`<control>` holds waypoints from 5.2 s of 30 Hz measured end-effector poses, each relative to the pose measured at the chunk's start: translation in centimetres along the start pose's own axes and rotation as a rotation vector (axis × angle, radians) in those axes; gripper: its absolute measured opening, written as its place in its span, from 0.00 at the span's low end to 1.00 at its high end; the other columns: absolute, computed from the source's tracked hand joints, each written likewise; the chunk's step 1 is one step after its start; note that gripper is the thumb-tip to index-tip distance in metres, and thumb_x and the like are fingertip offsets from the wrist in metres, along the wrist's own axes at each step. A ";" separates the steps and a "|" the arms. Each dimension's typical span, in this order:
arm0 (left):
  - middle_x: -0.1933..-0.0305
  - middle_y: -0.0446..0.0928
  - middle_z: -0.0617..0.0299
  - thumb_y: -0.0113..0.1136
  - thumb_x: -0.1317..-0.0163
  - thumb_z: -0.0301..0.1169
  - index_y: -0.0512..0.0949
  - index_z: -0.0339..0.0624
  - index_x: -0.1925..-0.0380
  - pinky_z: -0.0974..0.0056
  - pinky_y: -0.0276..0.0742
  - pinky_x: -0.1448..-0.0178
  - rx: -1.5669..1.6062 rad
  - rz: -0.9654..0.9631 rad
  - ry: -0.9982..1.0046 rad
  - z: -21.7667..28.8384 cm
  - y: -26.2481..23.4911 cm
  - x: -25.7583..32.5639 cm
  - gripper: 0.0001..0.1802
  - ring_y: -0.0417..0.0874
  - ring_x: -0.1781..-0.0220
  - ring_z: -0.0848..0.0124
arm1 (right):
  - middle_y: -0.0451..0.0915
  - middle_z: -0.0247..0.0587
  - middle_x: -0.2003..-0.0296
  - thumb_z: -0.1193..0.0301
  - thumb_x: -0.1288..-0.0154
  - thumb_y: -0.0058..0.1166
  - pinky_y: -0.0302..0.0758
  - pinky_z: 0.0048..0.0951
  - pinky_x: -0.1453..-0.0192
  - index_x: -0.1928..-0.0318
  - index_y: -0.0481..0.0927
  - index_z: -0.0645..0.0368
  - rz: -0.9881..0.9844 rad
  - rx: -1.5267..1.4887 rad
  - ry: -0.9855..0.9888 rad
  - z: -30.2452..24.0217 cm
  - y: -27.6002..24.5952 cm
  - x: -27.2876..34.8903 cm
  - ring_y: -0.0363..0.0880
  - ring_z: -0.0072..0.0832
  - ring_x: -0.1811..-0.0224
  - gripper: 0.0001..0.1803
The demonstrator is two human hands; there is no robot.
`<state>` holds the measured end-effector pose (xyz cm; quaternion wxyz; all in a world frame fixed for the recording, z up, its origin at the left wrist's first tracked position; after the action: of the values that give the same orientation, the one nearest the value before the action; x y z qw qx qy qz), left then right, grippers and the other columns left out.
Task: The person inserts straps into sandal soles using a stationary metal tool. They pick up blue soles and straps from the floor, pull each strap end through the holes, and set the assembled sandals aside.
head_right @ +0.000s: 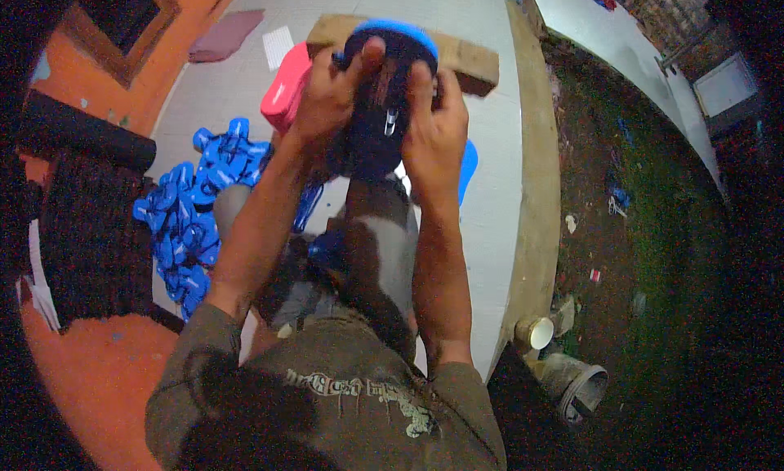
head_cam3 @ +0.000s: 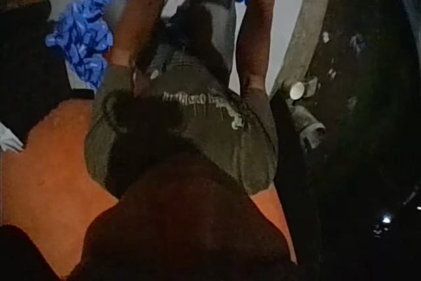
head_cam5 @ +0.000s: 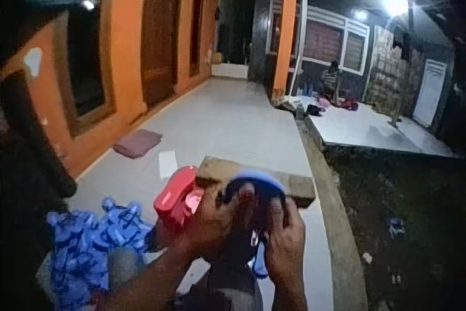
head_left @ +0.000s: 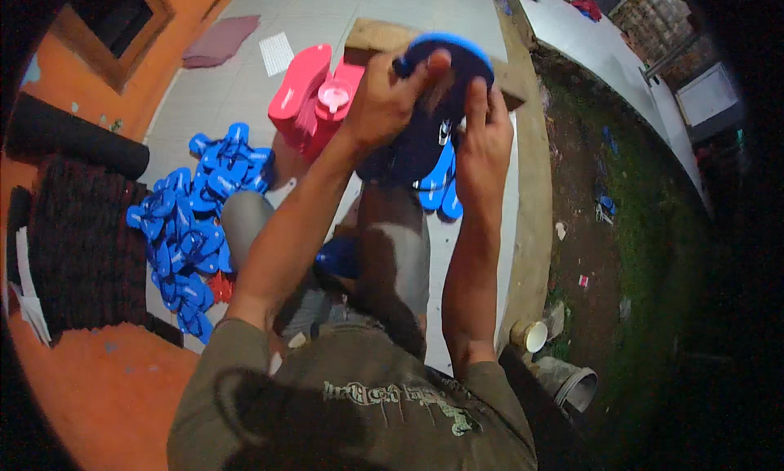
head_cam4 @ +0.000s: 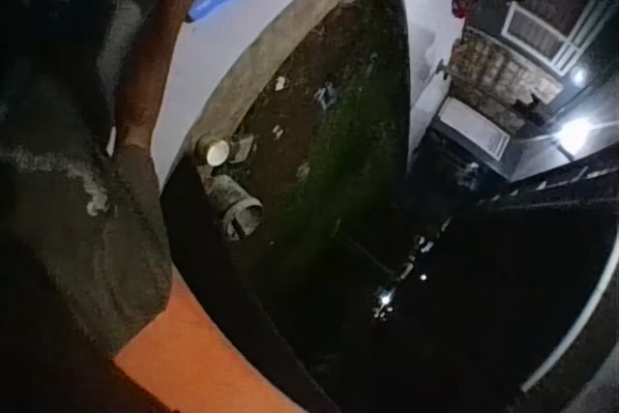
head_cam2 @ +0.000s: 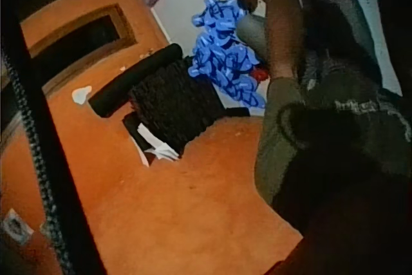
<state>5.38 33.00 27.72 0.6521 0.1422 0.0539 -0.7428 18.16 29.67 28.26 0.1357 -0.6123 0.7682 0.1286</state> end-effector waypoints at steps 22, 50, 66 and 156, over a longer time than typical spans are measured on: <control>0.64 0.76 0.54 0.60 0.54 0.25 0.77 0.37 0.60 0.64 0.72 0.57 -0.351 -0.169 0.372 1.8 -0.9 8.7 0.17 0.77 0.62 0.62 | 0.77 0.48 0.67 0.70 0.47 0.57 0.73 0.33 0.58 0.64 0.68 0.60 -0.196 -0.256 -0.322 2.3 -0.5 6.9 0.76 0.35 0.63 0.14; 0.75 0.74 0.61 0.61 0.50 0.27 0.75 0.37 0.70 0.74 0.69 0.75 -0.416 0.070 0.006 0.2 -2.3 -0.8 0.08 0.74 0.77 0.77 | 0.79 0.38 0.64 0.77 0.52 0.62 0.72 0.22 0.59 0.58 0.74 0.64 0.176 -0.201 -0.271 1.4 -2.1 -2.9 0.76 0.23 0.65 0.18; 0.74 0.76 0.60 0.59 0.46 0.27 0.74 0.35 0.68 0.72 0.70 0.69 -0.053 0.278 0.195 -0.7 -5.2 4.5 0.08 0.77 0.72 0.73 | 0.80 0.38 0.65 0.78 0.55 0.64 0.73 0.23 0.57 0.60 0.77 0.63 -0.013 -0.154 -0.073 2.3 -2.0 -4.0 0.77 0.23 0.65 0.18; 0.62 0.74 0.57 0.56 0.42 0.35 0.69 0.34 0.57 0.66 0.71 0.55 0.153 0.989 -0.025 -6.8 -30.3 23.3 0.18 0.76 0.62 0.68 | 0.78 0.50 0.69 0.64 0.53 0.59 0.73 0.40 0.64 0.62 0.74 0.59 -0.815 0.873 0.276 24.4 11.7 17.8 0.77 0.45 0.67 0.17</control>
<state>-25.97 16.97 11.49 0.9145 0.1893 -0.0822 -0.3481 4.18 24.99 -0.54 0.3115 -0.7556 0.4646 -0.3409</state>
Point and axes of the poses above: each hand's wrist, its own x-axis away from the middle knuckle, its own y-axis out of the palm, z = x × y, the point moved 10 cm from there along -x, towards the middle knuckle
